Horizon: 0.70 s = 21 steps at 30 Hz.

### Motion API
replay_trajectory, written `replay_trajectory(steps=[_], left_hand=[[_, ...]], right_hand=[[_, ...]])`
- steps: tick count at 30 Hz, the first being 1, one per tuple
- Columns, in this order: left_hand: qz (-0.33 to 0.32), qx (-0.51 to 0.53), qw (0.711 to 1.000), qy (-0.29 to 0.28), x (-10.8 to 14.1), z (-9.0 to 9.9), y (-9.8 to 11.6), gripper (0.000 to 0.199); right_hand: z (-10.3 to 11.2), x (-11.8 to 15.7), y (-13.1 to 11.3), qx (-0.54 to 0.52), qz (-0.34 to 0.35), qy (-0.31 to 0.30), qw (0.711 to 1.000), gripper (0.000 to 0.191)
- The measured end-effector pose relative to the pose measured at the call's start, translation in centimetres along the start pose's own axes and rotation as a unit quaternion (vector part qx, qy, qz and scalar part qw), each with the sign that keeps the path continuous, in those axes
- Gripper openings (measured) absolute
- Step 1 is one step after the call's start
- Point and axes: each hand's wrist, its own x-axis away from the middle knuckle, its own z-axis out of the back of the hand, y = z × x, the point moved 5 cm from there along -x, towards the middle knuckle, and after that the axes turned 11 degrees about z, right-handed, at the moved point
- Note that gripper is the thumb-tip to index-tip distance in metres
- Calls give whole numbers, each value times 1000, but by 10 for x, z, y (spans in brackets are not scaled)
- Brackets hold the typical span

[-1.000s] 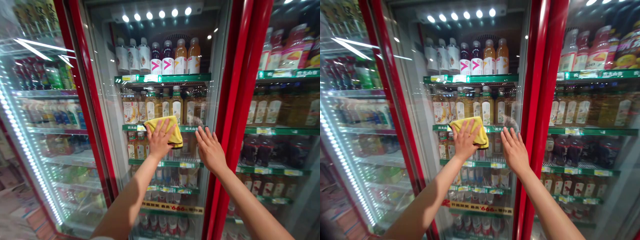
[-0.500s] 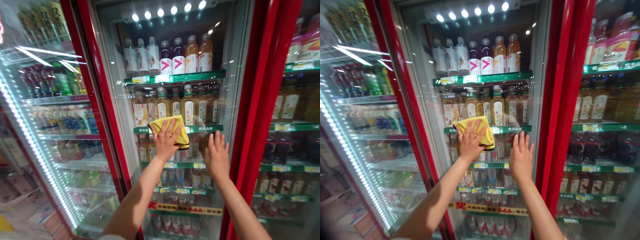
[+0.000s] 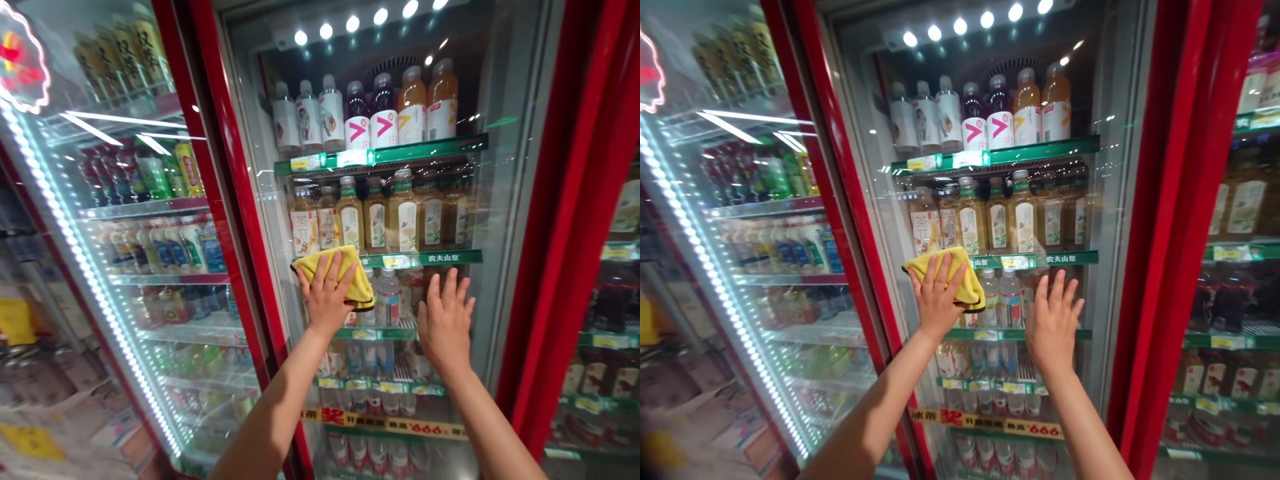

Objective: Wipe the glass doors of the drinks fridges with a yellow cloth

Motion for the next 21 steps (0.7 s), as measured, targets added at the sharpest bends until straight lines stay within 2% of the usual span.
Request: replay_trajectory(steps=[2,5,7,8,10,12,14,16,19,21], left_hand=[[15,-7,1000,4,21,-2,-8,84],[-84,-3,996,-30,49,-4,3,72],[-142,-7,988,-64,48,-1,7,61],[-145,-13,986,-76,40,1,4,58],[-119,-19,990,-72,19,9,-12,59],[-49,-23,997,-47,8,16,-37,69],[33,-36,998,-27,15,16,-61,84],[57,-50,997,-20,37,11,-73,91],[-51,-46,998,-14,62,4,-69,79],[-106,-44,993,-17,55,7,-70,74]], right_hand=[[-2,0,-9,-10,16,-8,1000,88],[-7,-6,-28,-28,64,-26,997,87],[-11,-12,-41,-36,98,-37,994,87],[-14,-16,-47,-39,114,-43,992,87],[-19,-22,-58,-43,138,-51,988,89],[-22,-24,-65,-48,150,-54,986,91],[-25,-23,-71,-49,150,-54,986,93],[-27,-19,-77,-48,142,-55,987,94],[-30,-17,-88,-43,136,-52,988,95],[-32,-20,-98,-43,144,-52,987,95]])
